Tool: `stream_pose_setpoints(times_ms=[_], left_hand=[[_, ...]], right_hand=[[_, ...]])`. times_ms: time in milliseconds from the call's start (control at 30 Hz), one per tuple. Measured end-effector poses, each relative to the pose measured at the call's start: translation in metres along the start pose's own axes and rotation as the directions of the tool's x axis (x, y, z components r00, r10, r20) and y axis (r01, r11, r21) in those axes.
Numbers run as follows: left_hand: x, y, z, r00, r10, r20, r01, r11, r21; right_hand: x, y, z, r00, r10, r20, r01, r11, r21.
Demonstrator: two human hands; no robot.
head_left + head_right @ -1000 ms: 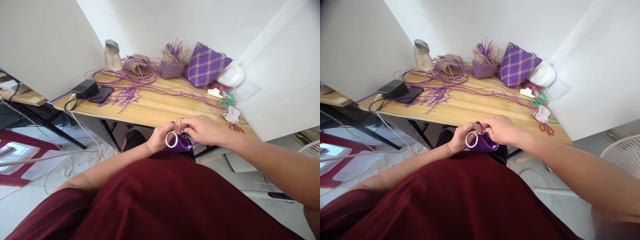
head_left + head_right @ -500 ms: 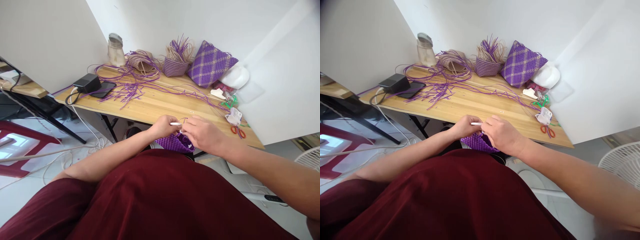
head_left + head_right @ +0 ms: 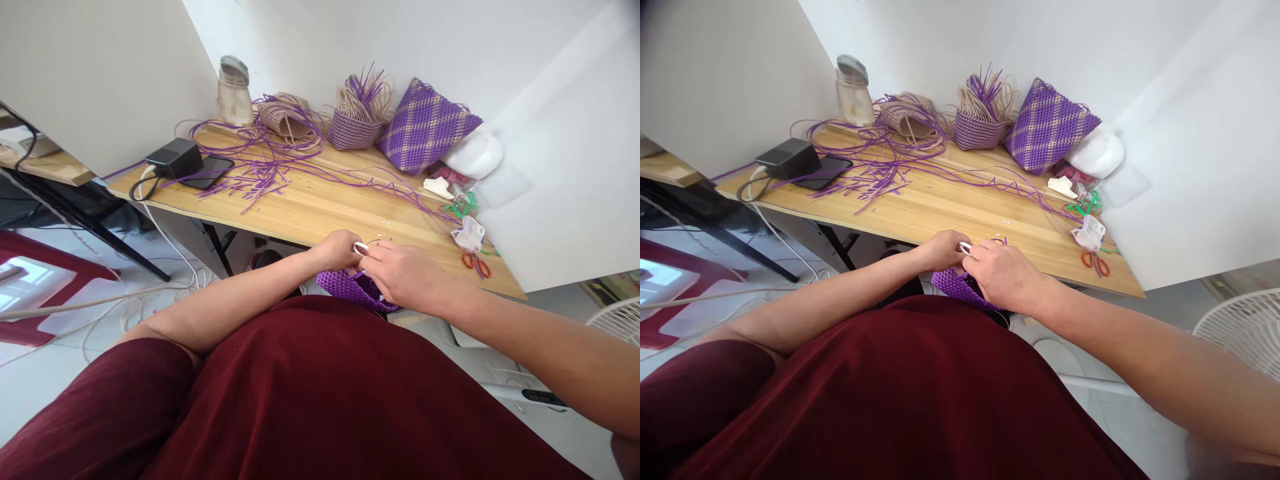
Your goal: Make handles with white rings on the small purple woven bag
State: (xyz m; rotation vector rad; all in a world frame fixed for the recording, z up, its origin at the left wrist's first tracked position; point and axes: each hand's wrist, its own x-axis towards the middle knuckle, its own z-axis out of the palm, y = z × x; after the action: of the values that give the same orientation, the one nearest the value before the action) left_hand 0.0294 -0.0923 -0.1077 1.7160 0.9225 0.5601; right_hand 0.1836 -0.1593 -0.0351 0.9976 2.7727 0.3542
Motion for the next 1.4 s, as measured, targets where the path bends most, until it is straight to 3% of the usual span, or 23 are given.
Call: stream_pose_setpoints(times_ms=[133, 333, 433, 500, 600, 667, 800, 1000, 1200, 1300, 1400], left_hand=[[0.003, -0.006, 0.006, 1.000, 0.011, -0.020, -0.013, 0.993, -0.115], [-0.007, -0.008, 0.015, 0.992, 0.078, -0.100, -0.101, 0.960, -0.260], [-0.016, -0.013, 0.019, 0.965, 0.208, -0.157, -0.247, 0.921, -0.300], [-0.022, -0.017, 0.021, 0.929, 0.324, -0.176, -0.362, 0.894, -0.265], [-0.025, -0.022, 0.025, 0.861, 0.466, -0.206, -0.492, 0.865, -0.100], [-0.024, -0.024, 0.028, 0.829, 0.496, -0.259, -0.504, 0.863, 0.041], [-0.018, -0.026, 0.030, 0.758, 0.530, -0.381, -0.481, 0.848, 0.224], [-0.015, -0.031, 0.029, 0.648, 0.636, -0.419, -0.580, 0.768, 0.270], [-0.016, -0.030, 0.025, 0.532, 0.768, -0.356, -0.711, 0.634, 0.306], [-0.016, -0.030, 0.020, 0.464, 0.832, -0.304, -0.755, 0.551, 0.354], [-0.016, -0.030, 0.015, 0.442, 0.875, -0.199, -0.757, 0.482, 0.442]], right_hand=[[0.004, 0.001, -0.006, 0.961, 0.209, 0.180, -0.239, 0.956, 0.169], [0.011, 0.014, -0.012, 0.811, 0.402, 0.425, -0.557, 0.752, 0.352], [0.011, 0.024, -0.008, 0.762, 0.426, 0.489, -0.643, 0.588, 0.490], [0.009, 0.029, -0.005, 0.761, 0.398, 0.512, -0.648, 0.430, 0.629], [0.009, 0.033, -0.002, 0.762, 0.370, 0.531, -0.623, 0.195, 0.758], [0.010, 0.033, -0.002, 0.746, 0.373, 0.552, -0.626, 0.107, 0.773], [0.012, 0.034, -0.004, 0.742, 0.408, 0.532, -0.603, 0.058, 0.796], [0.010, 0.033, -0.005, 0.777, 0.415, 0.473, -0.547, 0.073, 0.834], [0.012, 0.030, -0.009, 0.724, 0.430, 0.540, -0.593, -0.014, 0.805], [0.012, 0.029, -0.010, 0.727, 0.407, 0.554, -0.592, -0.038, 0.805], [0.011, 0.029, -0.011, 0.727, 0.382, 0.570, -0.594, -0.067, 0.802]])
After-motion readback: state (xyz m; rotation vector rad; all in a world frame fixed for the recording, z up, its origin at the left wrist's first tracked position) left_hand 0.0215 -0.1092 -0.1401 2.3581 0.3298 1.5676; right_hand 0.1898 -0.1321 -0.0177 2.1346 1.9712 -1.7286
